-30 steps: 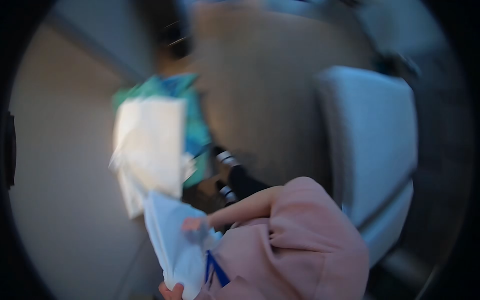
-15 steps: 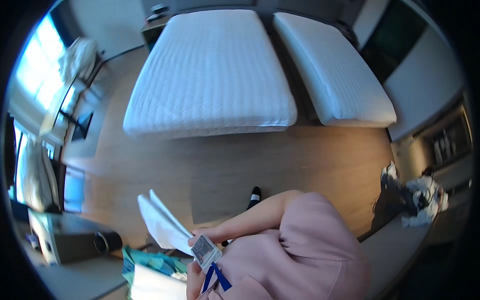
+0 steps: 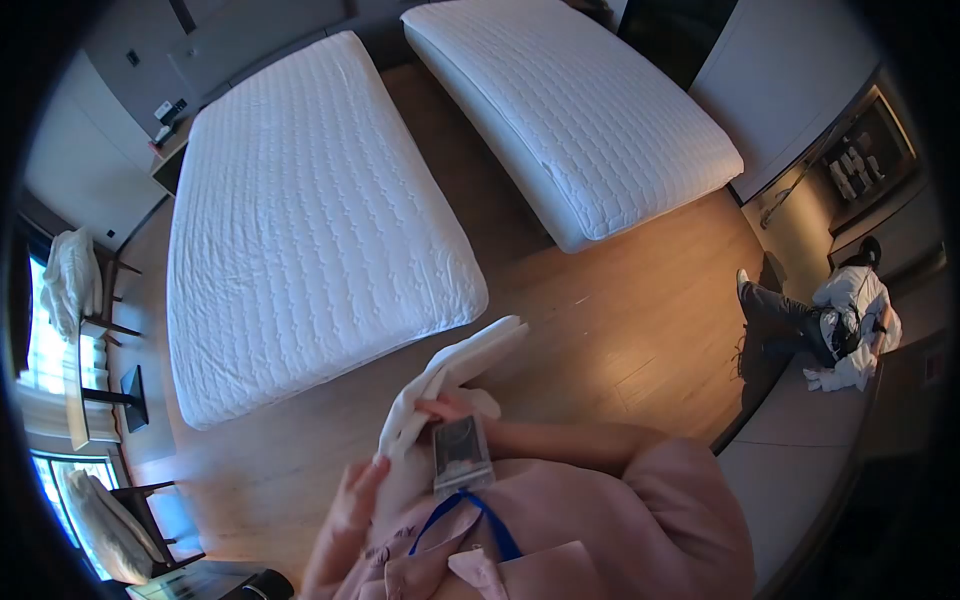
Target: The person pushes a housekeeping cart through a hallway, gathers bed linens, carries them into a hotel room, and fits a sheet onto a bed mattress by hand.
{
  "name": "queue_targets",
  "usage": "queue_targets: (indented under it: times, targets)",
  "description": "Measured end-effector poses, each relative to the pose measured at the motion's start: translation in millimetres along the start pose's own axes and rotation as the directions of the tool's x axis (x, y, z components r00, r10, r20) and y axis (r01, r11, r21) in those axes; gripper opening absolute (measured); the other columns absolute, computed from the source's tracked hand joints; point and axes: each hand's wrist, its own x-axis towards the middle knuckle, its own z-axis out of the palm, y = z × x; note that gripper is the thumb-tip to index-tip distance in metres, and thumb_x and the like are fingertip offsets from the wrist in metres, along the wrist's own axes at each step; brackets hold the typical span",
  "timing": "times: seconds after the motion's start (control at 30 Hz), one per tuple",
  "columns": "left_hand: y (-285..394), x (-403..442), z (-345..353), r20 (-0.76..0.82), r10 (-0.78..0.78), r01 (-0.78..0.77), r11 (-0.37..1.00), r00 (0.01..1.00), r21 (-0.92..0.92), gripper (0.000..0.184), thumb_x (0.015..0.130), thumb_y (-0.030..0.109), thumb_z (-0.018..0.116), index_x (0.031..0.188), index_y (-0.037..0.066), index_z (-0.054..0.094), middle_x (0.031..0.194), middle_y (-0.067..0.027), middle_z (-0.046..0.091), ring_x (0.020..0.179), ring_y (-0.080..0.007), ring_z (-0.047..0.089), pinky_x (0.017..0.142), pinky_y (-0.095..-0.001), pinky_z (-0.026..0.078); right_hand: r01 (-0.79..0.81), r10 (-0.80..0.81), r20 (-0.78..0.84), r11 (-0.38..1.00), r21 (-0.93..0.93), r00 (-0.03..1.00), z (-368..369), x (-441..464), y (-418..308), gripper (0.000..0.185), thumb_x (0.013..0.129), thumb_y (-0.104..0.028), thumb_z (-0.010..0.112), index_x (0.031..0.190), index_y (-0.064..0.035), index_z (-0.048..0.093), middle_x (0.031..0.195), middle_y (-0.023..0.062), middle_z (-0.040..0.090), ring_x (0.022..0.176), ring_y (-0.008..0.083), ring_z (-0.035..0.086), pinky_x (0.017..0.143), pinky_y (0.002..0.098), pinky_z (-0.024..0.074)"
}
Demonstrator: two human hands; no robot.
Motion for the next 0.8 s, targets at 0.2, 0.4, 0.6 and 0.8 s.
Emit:
queue_targets:
  times: [0.2, 0.4, 0.6, 0.8]
  targets:
    - [164, 164, 37, 0.594, 0.101, -0.241, 0.957, 0.798, 0.160, 0.035, 0.092, 0.030, 0.046, 0.100, -0.001, 0.061, 0.084, -0.0028, 0.060, 0.076, -0.0057, 0.049, 0.065, -0.0218, 0.041, 0.230, -0.183, -0.139, 0.797, 0.559, 0.973, -39, -50, -150, 0.049, 0.080, -0.035, 0.052, 0.118, -0.0055, 0.046, 0.108, 0.0118, 0.054, 0.095, 0.0219, 0.055, 0.083, 0.0348, 0.0456]
    - [300, 295, 88, 0.819, 0.108, -0.296, 0.952, 0.564, 0.078, 0.027, 0.093, 0.025, 0.046, 0.088, 0.002, 0.060, 0.069, 0.0053, 0.049, 0.064, -0.0015, 0.040, 0.053, -0.0206, 0.034, 0.664, -0.513, -0.424, 0.619, 0.419, 0.746, -102, -49, -295, 0.060, 0.075, -0.025, 0.056, 0.126, -0.0015, 0.035, 0.112, 0.0146, 0.052, 0.098, 0.0258, 0.055, 0.085, 0.0361, 0.0460]
    - [374, 393, 91, 0.621, 0.240, -0.181, 0.971, 0.746, -0.158, 0.028, 0.093, 0.027, 0.045, 0.090, 0.003, 0.059, 0.076, 0.0030, 0.053, 0.067, -0.0025, 0.045, 0.057, -0.0200, 0.038, 0.748, -0.686, -0.573, 0.639, -0.179, 0.449, -183, -34, -426, 0.043, 0.078, -0.019, 0.054, 0.115, 0.0021, 0.047, 0.101, 0.0115, 0.056, 0.090, 0.0206, 0.056, 0.079, 0.0304, 0.0463]
    - [458, 457, 33, -0.102, 0.359, -0.355, 0.768, 0.928, -0.534, 0.030, 0.090, 0.027, 0.047, 0.100, 0.001, 0.057, 0.090, -0.0060, 0.061, 0.080, -0.0119, 0.057, 0.071, -0.0268, 0.046, 0.816, -0.762, -0.504, 0.551, -0.175, 0.407, -212, 27, -575, 0.032, 0.083, -0.021, 0.050, 0.108, -0.0010, 0.050, 0.098, 0.0088, 0.056, 0.088, 0.0180, 0.055, 0.080, 0.0306, 0.0441]
